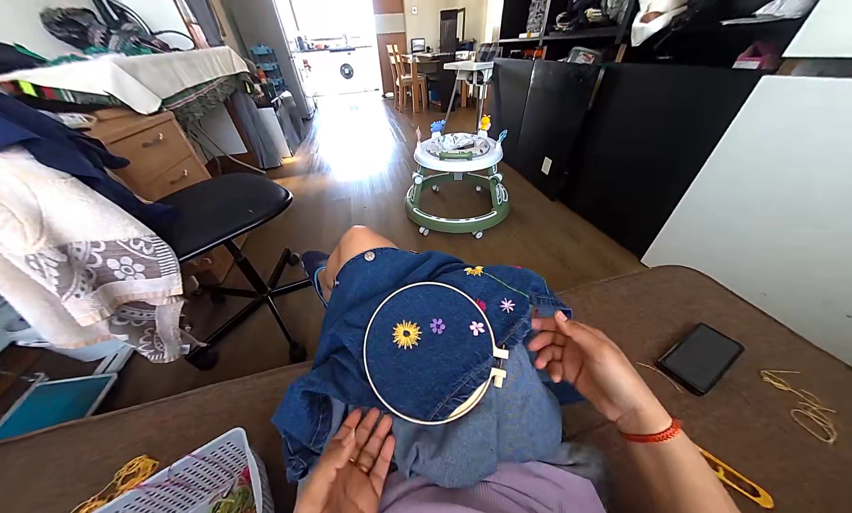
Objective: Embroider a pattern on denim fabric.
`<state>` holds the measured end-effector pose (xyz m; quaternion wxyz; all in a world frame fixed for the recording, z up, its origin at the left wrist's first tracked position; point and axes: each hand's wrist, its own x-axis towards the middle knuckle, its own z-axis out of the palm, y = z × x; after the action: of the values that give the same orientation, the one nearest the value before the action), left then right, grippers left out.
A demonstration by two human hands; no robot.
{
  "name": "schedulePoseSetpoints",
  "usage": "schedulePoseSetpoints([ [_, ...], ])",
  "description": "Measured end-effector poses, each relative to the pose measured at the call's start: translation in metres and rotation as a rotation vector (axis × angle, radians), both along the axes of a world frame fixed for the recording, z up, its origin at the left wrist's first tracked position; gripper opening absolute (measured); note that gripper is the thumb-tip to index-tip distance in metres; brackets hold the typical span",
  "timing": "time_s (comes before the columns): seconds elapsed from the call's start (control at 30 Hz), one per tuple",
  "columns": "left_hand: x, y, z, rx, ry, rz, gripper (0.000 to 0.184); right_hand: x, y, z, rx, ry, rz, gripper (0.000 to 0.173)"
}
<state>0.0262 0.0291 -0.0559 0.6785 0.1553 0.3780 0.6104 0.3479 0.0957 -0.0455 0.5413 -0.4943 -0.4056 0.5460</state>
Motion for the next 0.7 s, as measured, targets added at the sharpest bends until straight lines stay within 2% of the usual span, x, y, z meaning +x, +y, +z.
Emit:
schedulePoseSetpoints([
  [0.07,0.0,0.008,0.006,-0.032,-0.035,-0.012,0.029,-0.015,0.003,0.001,-0.059,0.256,0.002,0.05],
  [0.13,0.004,0.02,0.015,-0.086,-0.016,-0.005,0.028,-0.031,0.007,0.005,-0.097,0.419,-0.094,0.041],
  [0.27,0.016,0.033,0.034,-0.036,-0.068,0.02,0.032,-0.051,0.009,0.015,-0.086,0.537,-0.178,0.023],
  [0.33,0.02,0.032,0.039,0.055,-0.176,-0.028,0.036,-0.056,0.007,0.018,-0.093,0.61,-0.167,0.022],
  [0.43,0.018,0.033,0.04,0.148,-0.301,-0.148,0.038,-0.059,-0.001,0.011,0.068,0.756,0.016,0.018],
  [0.5,0.011,0.038,0.033,0.218,-0.326,-0.211,0.055,-0.063,-0.008,-0.003,0.321,0.822,0.235,0.023],
  [0.53,0.007,0.041,0.03,0.292,-0.368,-0.228,0.06,-0.065,-0.01,-0.009,0.466,0.796,0.354,0.027],
  [0.6,0.001,0.044,0.03,0.433,-0.354,-0.187,0.053,-0.069,-0.017,-0.02,0.679,0.592,0.458,0.037],
  [0.7,-0.019,0.041,0.031,0.561,-0.162,-0.04,0.035,-0.063,-0.027,-0.031,0.797,-0.042,0.248,0.038],
])
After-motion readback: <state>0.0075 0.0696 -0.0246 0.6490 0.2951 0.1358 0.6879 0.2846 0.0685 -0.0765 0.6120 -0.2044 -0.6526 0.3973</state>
